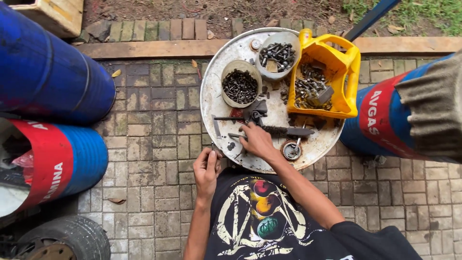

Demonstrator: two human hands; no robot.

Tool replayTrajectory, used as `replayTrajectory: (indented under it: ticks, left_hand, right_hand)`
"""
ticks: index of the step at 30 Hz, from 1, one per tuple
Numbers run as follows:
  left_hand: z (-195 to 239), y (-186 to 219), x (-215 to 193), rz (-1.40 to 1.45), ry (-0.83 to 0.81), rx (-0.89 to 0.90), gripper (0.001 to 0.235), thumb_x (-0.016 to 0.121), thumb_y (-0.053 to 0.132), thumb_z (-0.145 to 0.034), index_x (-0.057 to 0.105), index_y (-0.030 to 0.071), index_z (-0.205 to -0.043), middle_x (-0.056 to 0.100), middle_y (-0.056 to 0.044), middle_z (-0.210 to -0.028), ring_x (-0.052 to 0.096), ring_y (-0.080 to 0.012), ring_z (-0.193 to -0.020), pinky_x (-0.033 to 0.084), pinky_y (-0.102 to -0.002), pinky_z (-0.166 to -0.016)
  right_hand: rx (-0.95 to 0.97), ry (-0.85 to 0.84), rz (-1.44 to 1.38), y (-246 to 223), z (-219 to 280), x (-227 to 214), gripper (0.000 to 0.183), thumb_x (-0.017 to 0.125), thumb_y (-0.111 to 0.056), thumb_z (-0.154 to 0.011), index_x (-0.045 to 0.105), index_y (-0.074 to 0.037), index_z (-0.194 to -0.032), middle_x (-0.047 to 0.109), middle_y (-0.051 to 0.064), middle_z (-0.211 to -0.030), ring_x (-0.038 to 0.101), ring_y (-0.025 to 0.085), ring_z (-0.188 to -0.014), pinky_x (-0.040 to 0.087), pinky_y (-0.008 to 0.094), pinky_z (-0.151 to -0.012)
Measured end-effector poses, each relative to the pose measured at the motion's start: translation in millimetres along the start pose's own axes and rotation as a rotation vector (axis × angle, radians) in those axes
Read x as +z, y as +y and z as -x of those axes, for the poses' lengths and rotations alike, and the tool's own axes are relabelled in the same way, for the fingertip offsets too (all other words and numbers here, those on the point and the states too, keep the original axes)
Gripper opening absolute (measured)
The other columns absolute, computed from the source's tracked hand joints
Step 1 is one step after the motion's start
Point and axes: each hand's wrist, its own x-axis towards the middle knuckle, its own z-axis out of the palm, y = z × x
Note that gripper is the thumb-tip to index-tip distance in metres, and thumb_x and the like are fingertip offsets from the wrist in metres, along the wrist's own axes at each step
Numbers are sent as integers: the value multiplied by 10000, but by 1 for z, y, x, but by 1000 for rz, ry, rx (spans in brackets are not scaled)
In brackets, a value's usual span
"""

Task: The person cleans small metal parts using a wire brush and a rag. They pick up each part, scrub it with the brush, wipe it with the rag, and place it into a yellow container. The process is repeated for multiple parts throughout the clip.

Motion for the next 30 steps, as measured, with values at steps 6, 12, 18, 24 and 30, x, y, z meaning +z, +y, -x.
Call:
replayTrajectory:
  ticks: [6, 12, 18, 24, 30]
  left_hand:
    - [-3, -23, -6, 16, 32, -21, 310, 493, 181, -1065, 620, 12, -838, 381, 9, -529, 418, -50, -399, 354, -186, -404]
    - [-5, 8, 8, -96, -2, -8, 336, 565, 218, -1037, 678, 10, -800, 449, -42, -515, 458, -85, -451, 406, -218, -424]
    - [-16, -13, -4, -116, 59, -39, 314, 559, 219, -1040, 660, 29, -811, 443, -17, -535, 467, -74, -479, 404, -203, -435]
    - [-28, 2, 10, -245, -115, 55, 252, 606, 241, -1011, 733, 49, -909, 631, -152, -1195, 626, -184, -957, 589, -305, -714]
    - [-41, 7, 51, -118, -336, 61, 218, 602, 166, -1027, 752, 17, -975, 680, -177, -1243, 655, -251, -1120, 584, -344, -836]
  right_hand:
    - [-179, 119, 55, -24, -44, -27, 220, 673, -174, -922, 659, -96, -1128, 630, 150, -1110, 662, 380, -989, 613, 534, -686]
    - [-192, 259, 26, 11, -58, 21, 186, 705, -151, -919, 633, -121, -1088, 613, 123, -1084, 643, 368, -1066, 625, 502, -714]
    - [-115, 288, -477, 0, -41, -3, 133, 782, -239, -878, 728, -196, -992, 634, 56, -1002, 646, 306, -949, 581, 485, -793]
    - [-27, 199, -1036, -31, 29, -83, 138, 854, -141, -844, 794, -104, -963, 738, 52, -764, 616, 113, -747, 563, 326, -709]
    - [-107, 312, -1117, -39, 70, -106, 137, 857, -9, -791, 788, -48, -903, 663, 72, -699, 609, 119, -671, 540, 291, -653]
